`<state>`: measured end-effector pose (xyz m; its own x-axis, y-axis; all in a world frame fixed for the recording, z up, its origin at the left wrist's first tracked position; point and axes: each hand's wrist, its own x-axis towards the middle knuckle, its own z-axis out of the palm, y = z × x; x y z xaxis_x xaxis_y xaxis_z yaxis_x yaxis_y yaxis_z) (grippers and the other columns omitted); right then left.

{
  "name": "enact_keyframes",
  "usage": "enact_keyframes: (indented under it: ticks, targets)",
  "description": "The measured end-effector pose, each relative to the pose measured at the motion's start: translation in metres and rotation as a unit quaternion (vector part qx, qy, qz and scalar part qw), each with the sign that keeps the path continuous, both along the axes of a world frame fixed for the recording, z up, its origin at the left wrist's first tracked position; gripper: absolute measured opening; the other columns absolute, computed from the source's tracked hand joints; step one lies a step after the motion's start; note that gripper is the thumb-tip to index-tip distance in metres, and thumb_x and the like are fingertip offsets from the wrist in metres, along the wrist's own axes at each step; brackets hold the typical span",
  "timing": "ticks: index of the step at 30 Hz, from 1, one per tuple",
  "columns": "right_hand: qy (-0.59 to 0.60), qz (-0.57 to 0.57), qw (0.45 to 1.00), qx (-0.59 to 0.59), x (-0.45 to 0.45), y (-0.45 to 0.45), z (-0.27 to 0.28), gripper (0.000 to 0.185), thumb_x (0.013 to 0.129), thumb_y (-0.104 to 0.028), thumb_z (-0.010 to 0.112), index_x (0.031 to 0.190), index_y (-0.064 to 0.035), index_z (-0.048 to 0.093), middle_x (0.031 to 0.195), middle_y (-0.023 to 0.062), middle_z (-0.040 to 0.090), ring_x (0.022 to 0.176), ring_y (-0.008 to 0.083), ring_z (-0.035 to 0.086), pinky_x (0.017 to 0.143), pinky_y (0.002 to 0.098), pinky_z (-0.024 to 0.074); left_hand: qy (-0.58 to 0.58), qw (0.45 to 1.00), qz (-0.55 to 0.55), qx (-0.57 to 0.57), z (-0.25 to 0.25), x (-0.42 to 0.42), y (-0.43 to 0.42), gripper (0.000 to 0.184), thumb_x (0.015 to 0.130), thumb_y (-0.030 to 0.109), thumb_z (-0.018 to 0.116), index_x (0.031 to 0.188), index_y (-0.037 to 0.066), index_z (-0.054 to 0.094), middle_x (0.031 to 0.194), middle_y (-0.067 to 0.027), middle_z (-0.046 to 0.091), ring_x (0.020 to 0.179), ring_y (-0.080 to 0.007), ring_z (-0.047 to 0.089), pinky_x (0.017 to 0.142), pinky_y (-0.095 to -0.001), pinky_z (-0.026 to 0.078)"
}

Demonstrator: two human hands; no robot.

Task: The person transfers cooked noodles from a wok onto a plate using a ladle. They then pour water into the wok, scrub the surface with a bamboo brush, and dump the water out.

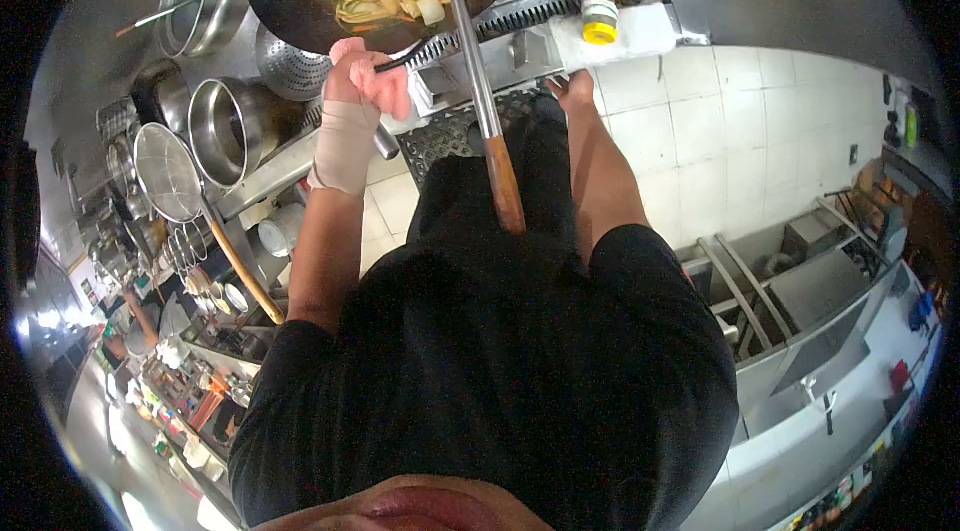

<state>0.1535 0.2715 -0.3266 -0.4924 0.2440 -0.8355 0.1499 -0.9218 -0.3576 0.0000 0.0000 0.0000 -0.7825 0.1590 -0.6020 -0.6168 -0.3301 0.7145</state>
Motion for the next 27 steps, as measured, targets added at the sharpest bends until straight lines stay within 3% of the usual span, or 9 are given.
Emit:
enact_keyframes:
  ticks: [3, 5, 9, 12, 15, 18, 21, 24, 27]
  targets:
    - [0.000, -0.032, 0.998, 0.045, 0.027, 0.039, -0.001, 0.038, 0.096, -0.035, 0.047, 0.122, -0.0085, 0.055, 0.112, 0.0101, 0.062, 0.096, 0.0255, 0.062, 0.067, 0.0366, 0.0547, 0.036, 0.999, 0.021, -0.020, -0.016, 0.002, 0.004, 0.010, 0.081, 0.006, 0.056, 0.085, -0.002, 0.051, 0.061, -0.0022, 0.046, 0.050, -0.0128, 0.045, 0.045, -0.0260, 0.039]
    - [0.040, -0.050, 0.997, 0.046, -0.005, 0.013, -0.026, 0.031, 0.094, -0.037, 0.054, 0.107, -0.0095, 0.061, 0.092, 0.0058, 0.067, 0.069, 0.0193, 0.062, 0.046, 0.0305, 0.0446, 0.001, 1.000, 0.017, 0.022, -0.030, -0.001, 0.015, 0.011, 0.081, 0.006, 0.054, 0.075, -0.003, 0.055, 0.059, -0.0002, 0.045, 0.048, -0.0107, 0.043, 0.044, -0.0238, 0.037]
    - [0.042, -0.103, 0.990, -0.091, -0.012, 0.016, -0.015, 0.025, 0.097, -0.033, 0.046, 0.105, -0.0148, 0.062, 0.089, 0.0023, 0.067, 0.069, 0.0184, 0.061, 0.045, 0.0265, 0.0409, -0.026, 0.998, 0.032, 0.044, -0.025, 0.004, 0.015, 0.016, 0.080, 0.009, 0.056, 0.079, -0.007, 0.060, 0.065, -0.0031, 0.053, 0.056, -0.0121, 0.049, 0.050, -0.0233, 0.040]
    - [0.177, 0.006, 0.954, -0.244, 0.010, 0.041, -0.050, 0.037, 0.100, -0.035, 0.040, 0.103, -0.0061, 0.063, 0.092, 0.0096, 0.067, 0.077, 0.0254, 0.065, 0.067, 0.0395, 0.0575, -0.018, 0.999, 0.025, 0.033, -0.013, 0.006, 0.023, 0.016, 0.082, 0.010, 0.054, 0.077, -0.004, 0.059, 0.066, -0.0045, 0.054, 0.059, -0.0136, 0.051, 0.055, -0.0257, 0.042]
    - [-0.016, 0.062, 0.977, -0.202, 0.024, 0.031, -0.044, 0.058, 0.102, -0.049, 0.031, 0.104, 0.0004, 0.059, 0.088, 0.0114, 0.067, 0.073, 0.0242, 0.063, 0.063, 0.0392, 0.0559, -0.011, 0.998, 0.037, 0.039, -0.011, 0.012, 0.032, 0.013, 0.082, 0.010, 0.053, 0.076, -0.001, 0.056, 0.066, -0.0063, 0.054, 0.058, -0.0153, 0.052, 0.054, -0.0263, 0.042]
    - [0.023, 0.309, 0.950, -0.047, 0.052, 0.006, 0.075, 0.075, 0.098, -0.062, 0.024, 0.119, 0.0063, 0.049, 0.089, 0.0163, 0.066, 0.075, 0.0264, 0.064, 0.068, 0.0394, 0.0555, 0.001, 0.996, 0.059, 0.062, -0.028, 0.011, 0.035, 0.011, 0.083, 0.010, 0.051, 0.077, 0.002, 0.052, 0.065, -0.0080, 0.054, 0.054, -0.0179, 0.052, 0.049, -0.0278, 0.043]
    - [0.102, 0.358, 0.925, -0.069, 0.050, 0.008, 0.248, 0.074, 0.097, -0.064, 0.027, 0.129, 0.0006, 0.044, 0.096, 0.0189, 0.066, 0.074, 0.0279, 0.064, 0.073, 0.0400, 0.0552, -0.042, 0.993, 0.079, 0.072, -0.005, 0.019, 0.044, 0.013, 0.083, 0.007, 0.055, 0.095, 0.005, 0.050, 0.085, -0.0104, 0.059, 0.075, -0.0199, 0.060, 0.068, -0.0309, 0.052]
    - [0.156, 0.368, 0.915, -0.049, 0.016, 0.018, 0.354, 0.057, 0.099, -0.051, 0.042, 0.133, -0.0060, 0.044, 0.091, 0.0132, 0.064, 0.064, 0.0207, 0.062, 0.060, 0.0345, 0.0541, -0.032, 0.989, 0.115, 0.092, -0.008, 0.016, 0.058, 0.006, 0.087, 0.008, 0.053, 0.084, 0.012, 0.049, 0.076, -0.0064, 0.055, 0.065, -0.0173, 0.055, 0.062, -0.0294, 0.051]
    - [0.204, 0.516, 0.804, 0.214, -0.017, 0.022, 0.382, 0.046, 0.098, -0.029, 0.055, 0.136, -0.0082, 0.042, 0.077, 0.0055, 0.057, 0.051, 0.0128, 0.054, 0.045, 0.0285, 0.0475, 0.014, 0.975, 0.123, 0.182, -0.053, 0.016, 0.042, 0.015, 0.088, 0.010, 0.053, 0.076, 0.018, 0.049, 0.069, 0.0003, 0.050, 0.058, -0.0141, 0.050, 0.052, -0.0285, 0.045]
